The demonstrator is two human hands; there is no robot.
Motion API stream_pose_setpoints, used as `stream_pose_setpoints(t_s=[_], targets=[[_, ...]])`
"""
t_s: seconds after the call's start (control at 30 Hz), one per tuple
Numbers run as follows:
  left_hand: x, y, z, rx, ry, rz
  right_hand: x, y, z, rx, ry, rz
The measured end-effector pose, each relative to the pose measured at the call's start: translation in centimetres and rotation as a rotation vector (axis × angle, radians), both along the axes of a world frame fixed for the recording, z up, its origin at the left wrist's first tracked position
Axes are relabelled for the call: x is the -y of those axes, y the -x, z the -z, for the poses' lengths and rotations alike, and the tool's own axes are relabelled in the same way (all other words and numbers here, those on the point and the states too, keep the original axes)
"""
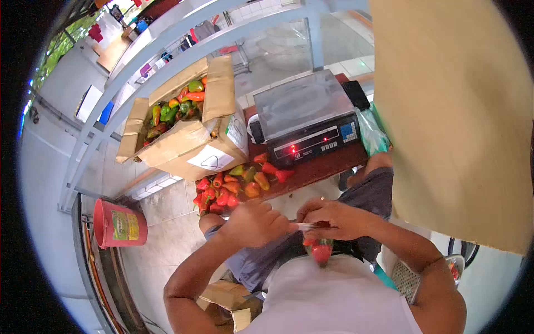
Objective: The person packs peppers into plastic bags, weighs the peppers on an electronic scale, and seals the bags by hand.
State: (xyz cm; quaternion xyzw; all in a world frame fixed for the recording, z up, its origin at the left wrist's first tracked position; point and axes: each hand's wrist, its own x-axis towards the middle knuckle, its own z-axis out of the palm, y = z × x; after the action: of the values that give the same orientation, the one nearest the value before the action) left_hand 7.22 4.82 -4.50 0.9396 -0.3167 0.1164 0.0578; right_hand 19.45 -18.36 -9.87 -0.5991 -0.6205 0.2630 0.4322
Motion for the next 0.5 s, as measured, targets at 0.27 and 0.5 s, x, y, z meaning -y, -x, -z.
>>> stream_pose_setpoints(t_s=[0.27,0.5], targets=[[7.2,4.1,-1.0,-0.133,0.779,-0.283,-1.6,-6.2,-7.1,0.311,-0.842,0.42],[5.8,1.5,2.9,-0.282,0.927,-0.265,-2.0,-2.4,-5.3,-0.792,-0.574,-0.074]])
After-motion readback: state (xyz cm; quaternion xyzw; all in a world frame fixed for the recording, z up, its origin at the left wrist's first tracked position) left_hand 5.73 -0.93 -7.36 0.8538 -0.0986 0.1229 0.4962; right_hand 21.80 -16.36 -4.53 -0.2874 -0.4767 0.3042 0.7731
